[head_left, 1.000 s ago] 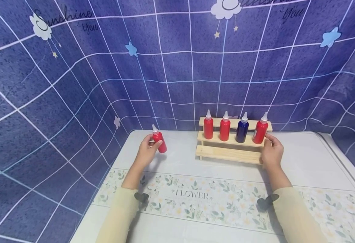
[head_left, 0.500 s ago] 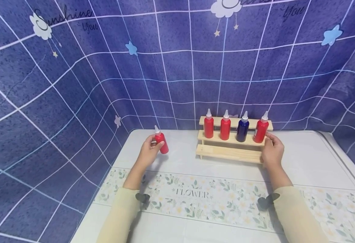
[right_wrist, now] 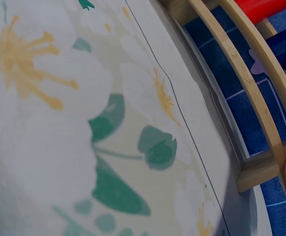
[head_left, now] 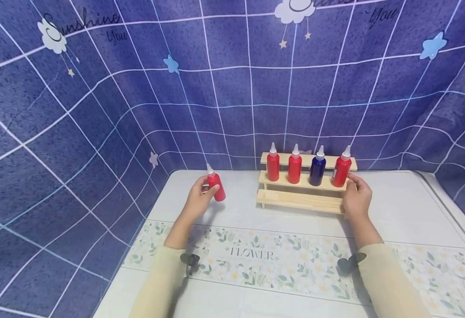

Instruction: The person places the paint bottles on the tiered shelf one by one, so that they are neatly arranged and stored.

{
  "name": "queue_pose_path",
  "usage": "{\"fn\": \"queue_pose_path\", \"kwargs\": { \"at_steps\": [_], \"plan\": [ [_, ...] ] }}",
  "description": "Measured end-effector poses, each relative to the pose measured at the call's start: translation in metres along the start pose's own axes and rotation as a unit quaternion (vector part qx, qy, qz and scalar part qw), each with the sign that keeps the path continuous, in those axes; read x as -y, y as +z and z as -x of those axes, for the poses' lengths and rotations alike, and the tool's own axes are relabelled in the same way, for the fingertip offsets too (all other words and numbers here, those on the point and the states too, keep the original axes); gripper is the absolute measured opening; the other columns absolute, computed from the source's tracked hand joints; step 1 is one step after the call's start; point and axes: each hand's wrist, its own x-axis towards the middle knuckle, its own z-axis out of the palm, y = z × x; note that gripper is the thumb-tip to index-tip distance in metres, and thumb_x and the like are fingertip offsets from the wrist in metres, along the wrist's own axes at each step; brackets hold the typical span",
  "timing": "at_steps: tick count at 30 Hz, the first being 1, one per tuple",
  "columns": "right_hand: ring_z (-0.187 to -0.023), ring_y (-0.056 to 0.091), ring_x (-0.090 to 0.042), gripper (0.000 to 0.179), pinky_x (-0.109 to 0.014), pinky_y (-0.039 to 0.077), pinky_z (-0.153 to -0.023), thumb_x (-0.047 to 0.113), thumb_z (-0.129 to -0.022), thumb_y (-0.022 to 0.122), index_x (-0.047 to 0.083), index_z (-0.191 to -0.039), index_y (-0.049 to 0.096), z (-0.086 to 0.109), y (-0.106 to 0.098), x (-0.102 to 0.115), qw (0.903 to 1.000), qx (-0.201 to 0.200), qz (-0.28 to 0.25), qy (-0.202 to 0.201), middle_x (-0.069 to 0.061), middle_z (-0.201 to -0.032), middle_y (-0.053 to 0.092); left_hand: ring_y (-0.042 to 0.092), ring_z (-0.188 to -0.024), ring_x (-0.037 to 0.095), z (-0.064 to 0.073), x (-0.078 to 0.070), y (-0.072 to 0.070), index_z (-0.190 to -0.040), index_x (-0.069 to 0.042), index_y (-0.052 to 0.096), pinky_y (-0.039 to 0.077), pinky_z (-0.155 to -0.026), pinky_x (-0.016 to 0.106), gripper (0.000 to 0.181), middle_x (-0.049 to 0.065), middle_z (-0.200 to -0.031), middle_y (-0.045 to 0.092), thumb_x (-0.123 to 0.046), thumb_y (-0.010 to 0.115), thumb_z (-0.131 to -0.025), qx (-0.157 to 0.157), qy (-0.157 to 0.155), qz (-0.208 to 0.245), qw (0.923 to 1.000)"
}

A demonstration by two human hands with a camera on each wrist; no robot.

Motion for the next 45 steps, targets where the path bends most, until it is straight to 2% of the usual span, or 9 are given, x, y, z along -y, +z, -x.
{"fn": "queue_pose_path", "kwargs": {
  "at_steps": [5, 9, 11, 23, 26, 33, 38, 42, 45],
  "plan": [
    [-0.109, 0.049, -0.004, 0.043, -0.012, 0.042, -0.077, 0.021, -0.112, 0.040, 0.011, -0.147, 0.061, 0.000, 0.000, 0.000, 1.0000, 0.002, 0.006, 0.001, -0.010, -0.154, 0.058, 0.063, -0.131, 0.041, 0.000, -0.002, 0.009, -0.149, -0.003, 0.052, 0.056, -0.107, 0.058, 0.055, 0.022, -0.142, 0.063, -0.027, 0.069, -0.103, 0.007, 0.002, -0.003, 1.0000],
    [-0.117, 0.051, -0.010, 0.043, -0.015, 0.044, -0.076, 0.021, -0.112, 0.040, 0.011, -0.148, 0.061, 0.001, 0.000, -0.001, 1.0000, 0.003, 0.003, 0.003, -0.009, -0.156, 0.056, 0.064, -0.130, 0.041, 0.002, -0.005, 0.014, -0.149, -0.002, 0.052, 0.056, -0.107, 0.058, 0.054, 0.023, -0.141, 0.063, -0.026, 0.068, -0.103, 0.017, 0.011, -0.002, 0.9998],
    [-0.121, 0.049, -0.009, 0.043, -0.014, 0.043, -0.083, 0.021, -0.112, 0.039, 0.011, -0.148, 0.060, 0.001, 0.000, -0.001, 1.0000, 0.004, 0.002, 0.003, -0.008, -0.158, 0.055, 0.064, -0.130, 0.041, 0.004, -0.006, 0.017, -0.148, -0.003, 0.052, 0.055, -0.108, 0.058, 0.053, 0.023, -0.141, 0.063, -0.026, 0.068, -0.103, 0.020, 0.014, 0.001, 0.9997],
    [-0.095, 0.048, -0.002, 0.042, -0.012, 0.043, -0.069, 0.020, -0.111, 0.041, 0.010, -0.147, 0.061, 0.000, 0.000, -0.001, 1.0000, -0.003, 0.009, -0.002, -0.010, -0.146, 0.059, 0.065, -0.130, 0.038, 0.006, -0.011, 0.032, -0.148, -0.007, 0.054, 0.055, -0.108, 0.057, 0.054, 0.018, -0.142, 0.065, -0.031, 0.071, -0.102, 0.046, 0.028, -0.002, 0.9985],
    [-0.102, 0.050, -0.004, 0.042, -0.014, 0.043, -0.077, 0.020, -0.111, 0.041, 0.010, -0.147, 0.061, 0.000, 0.000, 0.000, 1.0000, -0.002, 0.002, 0.000, -0.010, -0.149, 0.059, 0.065, -0.131, 0.037, 0.007, -0.013, 0.038, -0.147, -0.007, 0.056, 0.055, -0.109, 0.056, 0.053, 0.018, -0.141, 0.065, -0.030, 0.071, -0.102, 0.050, 0.032, -0.005, 0.9982],
    [-0.095, 0.051, -0.005, 0.043, -0.013, 0.043, -0.064, 0.019, -0.110, 0.041, 0.010, -0.147, 0.061, 0.002, -0.001, 0.003, 1.0000, -0.001, 0.001, 0.006, -0.009, -0.148, 0.058, 0.065, -0.132, 0.036, 0.007, -0.022, 0.050, -0.148, -0.006, 0.055, 0.054, -0.112, 0.054, 0.054, 0.017, -0.142, 0.065, -0.028, 0.071, -0.102, 0.065, 0.043, -0.004, 0.9970],
    [-0.124, 0.048, -0.009, 0.044, -0.015, 0.042, -0.089, 0.020, -0.111, 0.039, 0.011, -0.149, 0.059, 0.003, -0.002, 0.005, 0.9999, 0.004, 0.010, 0.005, -0.008, -0.160, 0.054, 0.065, -0.130, 0.037, 0.007, -0.026, 0.057, -0.150, -0.005, 0.053, 0.057, -0.108, 0.054, 0.055, 0.018, -0.142, 0.065, -0.029, 0.069, -0.102, 0.074, 0.043, -0.010, 0.9963],
    [-0.098, 0.053, -0.005, 0.043, -0.014, 0.045, -0.070, 0.021, -0.111, 0.041, 0.011, -0.148, 0.061, 0.002, -0.001, 0.003, 0.9999, 0.002, 0.014, -0.002, -0.011, -0.151, 0.059, 0.067, -0.127, 0.038, 0.008, -0.027, 0.062, -0.149, -0.006, 0.054, 0.058, -0.106, 0.053, 0.054, 0.018, -0.140, 0.066, -0.027, 0.069, -0.102, 0.079, 0.043, -0.002, 0.9959],
    [-0.077, 0.048, -0.002, 0.042, -0.014, 0.042, -0.055, 0.020, -0.111, 0.041, 0.011, -0.147, 0.062, 0.002, -0.002, 0.002, 0.9999, -0.001, 0.012, -0.005, -0.011, -0.144, 0.060, 0.067, -0.128, 0.036, 0.009, -0.029, 0.066, -0.149, -0.007, 0.054, 0.058, -0.106, 0.052, 0.053, 0.017, -0.140, 0.066, -0.028, 0.069, -0.103, 0.087, 0.049, 0.002, 0.9950]
  ]
}}
